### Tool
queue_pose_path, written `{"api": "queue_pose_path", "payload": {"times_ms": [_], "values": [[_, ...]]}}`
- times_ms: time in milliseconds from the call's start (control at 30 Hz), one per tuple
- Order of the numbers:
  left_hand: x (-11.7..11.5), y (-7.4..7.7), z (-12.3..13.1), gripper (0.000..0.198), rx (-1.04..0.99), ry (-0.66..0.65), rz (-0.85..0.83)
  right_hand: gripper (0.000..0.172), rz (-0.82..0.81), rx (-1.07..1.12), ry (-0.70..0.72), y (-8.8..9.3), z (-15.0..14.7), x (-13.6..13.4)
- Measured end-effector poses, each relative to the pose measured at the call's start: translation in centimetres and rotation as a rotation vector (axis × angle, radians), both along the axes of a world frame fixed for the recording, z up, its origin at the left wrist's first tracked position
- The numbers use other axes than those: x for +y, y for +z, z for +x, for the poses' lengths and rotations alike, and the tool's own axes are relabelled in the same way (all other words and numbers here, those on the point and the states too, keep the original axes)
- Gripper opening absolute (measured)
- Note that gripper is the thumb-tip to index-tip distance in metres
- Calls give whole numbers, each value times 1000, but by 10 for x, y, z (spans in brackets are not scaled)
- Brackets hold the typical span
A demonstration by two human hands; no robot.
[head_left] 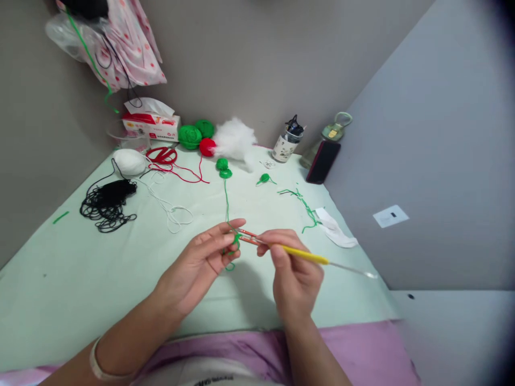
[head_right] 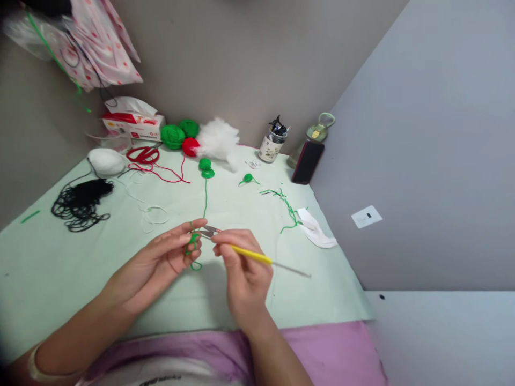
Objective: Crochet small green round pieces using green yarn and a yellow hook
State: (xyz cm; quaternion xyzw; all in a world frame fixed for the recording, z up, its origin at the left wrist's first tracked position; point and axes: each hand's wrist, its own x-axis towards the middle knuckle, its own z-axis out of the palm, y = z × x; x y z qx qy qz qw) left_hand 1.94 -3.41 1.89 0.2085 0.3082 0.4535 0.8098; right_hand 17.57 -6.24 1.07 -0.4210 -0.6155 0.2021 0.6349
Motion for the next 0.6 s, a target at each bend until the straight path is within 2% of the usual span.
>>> {"api": "queue_pose_path", "payload": {"times_ms": [100, 233, 400, 500, 600], "values": [[-1, 1, -1, 27, 56, -1, 85, 18, -105, 206, 104, 4, -1, 3], [-7, 4, 1, 35, 137, 3, 205, 15, -134, 152, 128, 2, -4, 5], [-6, 5, -1, 37, 106, -74, 168, 18, -260, 300, 208, 0, 1, 9], [-3, 4, -4, 37, 122, -93, 157, 23, -254, 312, 242, 3, 3, 8], [-2, 4, -5, 37, 173, -56, 175, 21, -163, 164, 185, 6, 3, 2]]}}
